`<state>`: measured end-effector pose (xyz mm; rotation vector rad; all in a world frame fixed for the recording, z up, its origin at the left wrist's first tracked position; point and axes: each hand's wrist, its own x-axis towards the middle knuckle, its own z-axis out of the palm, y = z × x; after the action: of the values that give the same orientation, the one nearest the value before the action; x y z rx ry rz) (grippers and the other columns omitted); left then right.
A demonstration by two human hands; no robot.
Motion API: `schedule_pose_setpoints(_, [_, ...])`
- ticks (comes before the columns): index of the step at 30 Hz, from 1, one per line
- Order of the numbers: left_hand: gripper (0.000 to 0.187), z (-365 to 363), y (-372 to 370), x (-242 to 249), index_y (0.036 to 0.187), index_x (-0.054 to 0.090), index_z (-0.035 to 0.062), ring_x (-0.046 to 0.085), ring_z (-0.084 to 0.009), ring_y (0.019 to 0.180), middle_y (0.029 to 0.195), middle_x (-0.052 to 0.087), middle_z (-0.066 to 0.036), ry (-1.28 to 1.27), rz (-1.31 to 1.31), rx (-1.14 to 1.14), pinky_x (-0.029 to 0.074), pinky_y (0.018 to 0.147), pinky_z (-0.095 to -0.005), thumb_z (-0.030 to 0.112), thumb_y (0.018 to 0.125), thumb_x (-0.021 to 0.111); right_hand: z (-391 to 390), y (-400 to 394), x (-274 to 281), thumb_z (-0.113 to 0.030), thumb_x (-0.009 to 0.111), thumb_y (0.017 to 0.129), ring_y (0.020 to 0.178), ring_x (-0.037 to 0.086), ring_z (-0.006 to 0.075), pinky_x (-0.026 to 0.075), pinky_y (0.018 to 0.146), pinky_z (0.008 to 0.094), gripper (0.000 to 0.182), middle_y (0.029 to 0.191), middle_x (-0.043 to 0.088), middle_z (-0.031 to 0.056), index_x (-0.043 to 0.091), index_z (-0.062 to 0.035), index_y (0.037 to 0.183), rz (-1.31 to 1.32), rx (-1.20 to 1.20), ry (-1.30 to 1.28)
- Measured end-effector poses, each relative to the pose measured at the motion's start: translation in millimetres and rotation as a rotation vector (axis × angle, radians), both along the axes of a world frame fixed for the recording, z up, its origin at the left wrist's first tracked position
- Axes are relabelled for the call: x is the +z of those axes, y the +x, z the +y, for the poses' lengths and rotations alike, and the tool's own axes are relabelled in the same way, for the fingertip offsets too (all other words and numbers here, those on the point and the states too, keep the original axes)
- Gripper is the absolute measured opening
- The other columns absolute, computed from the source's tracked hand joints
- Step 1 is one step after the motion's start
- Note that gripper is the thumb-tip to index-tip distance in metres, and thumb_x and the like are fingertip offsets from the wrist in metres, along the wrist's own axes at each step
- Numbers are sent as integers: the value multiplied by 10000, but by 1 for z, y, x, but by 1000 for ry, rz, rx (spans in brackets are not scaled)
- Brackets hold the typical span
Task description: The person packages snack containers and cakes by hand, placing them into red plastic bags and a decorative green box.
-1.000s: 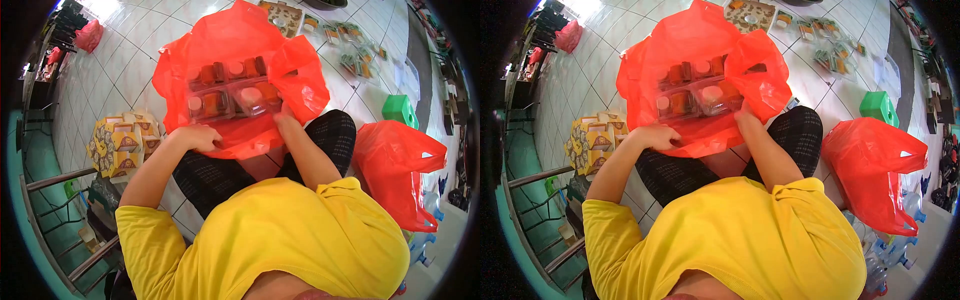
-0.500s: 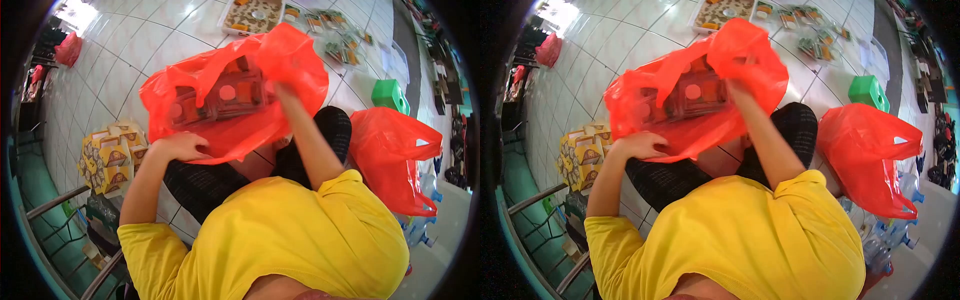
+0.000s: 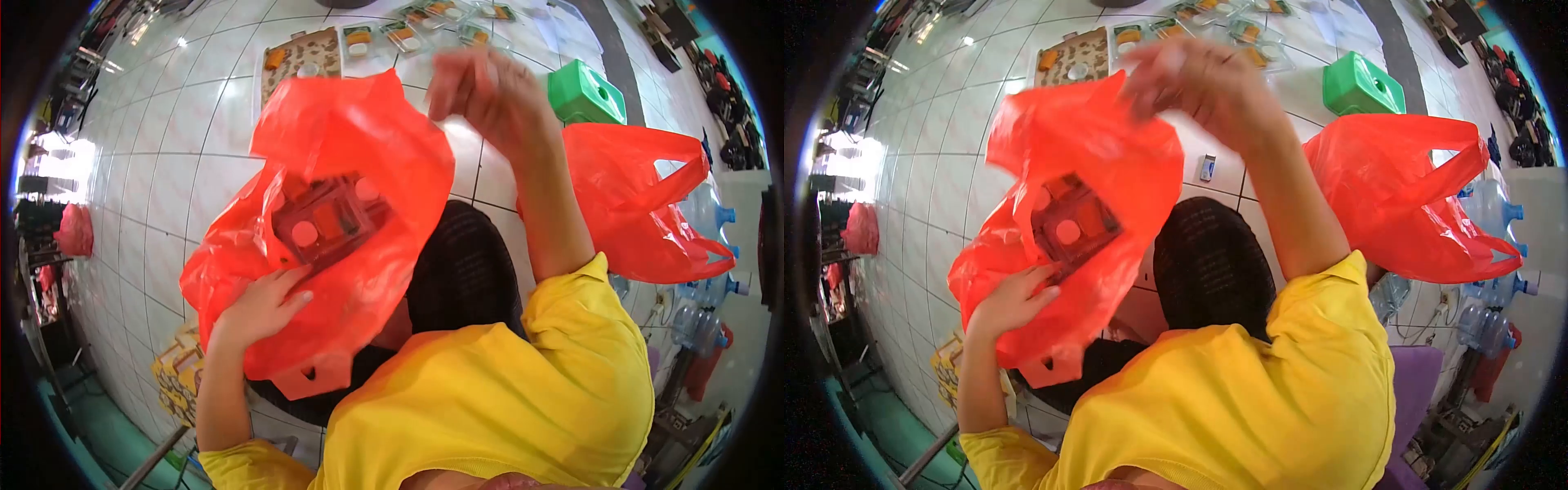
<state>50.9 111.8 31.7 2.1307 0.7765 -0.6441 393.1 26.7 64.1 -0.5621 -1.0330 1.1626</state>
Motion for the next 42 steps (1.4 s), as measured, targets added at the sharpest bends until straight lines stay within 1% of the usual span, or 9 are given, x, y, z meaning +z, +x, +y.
schedule_pose_setpoints(4, [464,20,55,-83,1231,405,50,436,-311,1114,1232,440,-146,-105,-151,-143,363,916,-362,294,843,474,47,154,-159,-150,659,725,631,529,193,484,658,352,219,712,530,72,535,-25,855,428,-806,-499])
schedule_pose_setpoints(6, [468,29,78,-119,1234,400,51,433,-308,1117,1235,437,-146,-162,-207,-146,362,917,-361,297,844,474,48,211,-240,-208,670,719,780,508,229,465,717,395,362,881,498,122,485,-24,970,487,-992,-783])
schedule_pose_setpoints(13, [481,43,102,-130,1246,383,55,423,-301,1130,1244,427,-145,-126,-236,-20,356,923,-358,305,846,475,70,267,-302,-273,734,647,1010,398,295,399,825,474,769,1151,365,170,257,-32,1200,559,-1346,-1117])
schedule_pose_setpoints(25, [506,41,114,-147,1267,354,61,404,-287,1152,1261,411,-142,-122,-293,41,347,934,-353,320,850,477,109,282,-348,-37,691,582,831,538,262,468,705,392,522,998,511,127,425,5,1029,576,-1718,-937])
schedule_pose_setpoints(33, [523,85,108,-84,1280,335,65,392,-278,1166,1272,400,-141,264,-520,40,340,941,-349,330,853,478,36,234,-305,47,632,584,823,535,258,474,644,434,475,958,506,118,417,-58,995,700,-1424,-688])
schedule_pose_setpoints(35, [528,106,103,-63,1284,330,66,389,-276,1170,1275,397,-141,488,-621,88,339,942,-348,333,854,478,8,235,-315,11,613,629,852,543,293,462,650,488,446,961,525,113,434,-83,1026,729,-1024,-575])
schedule_pose_setpoints(39, [530,96,101,-25,1287,328,66,383,-274,1176,1270,400,-150,739,-696,590,330,948,-353,352,863,469,-8,188,-249,-43,578,683,877,552,293,467,684,478,399,970,543,110,445,-82,1057,630,-945,-636])
schedule_pose_setpoints(40, [530,86,99,-27,1287,328,66,383,-274,1176,1270,400,-150,743,-704,605,330,948,-353,352,863,469,-6,172,-218,-69,572,697,879,554,276,473,699,444,371,976,544,102,460,-79,1050,606,-871,-601])
schedule_pose_setpoints(42, [557,68,89,-41,1265,364,54,356,-284,1203,1287,381,-161,62,-828,815,317,962,-359,414,854,472,0,138,-150,-103,580,714,873,565,273,485,728,410,361,979,553,107,476,-49,1056,495,-805,-534])
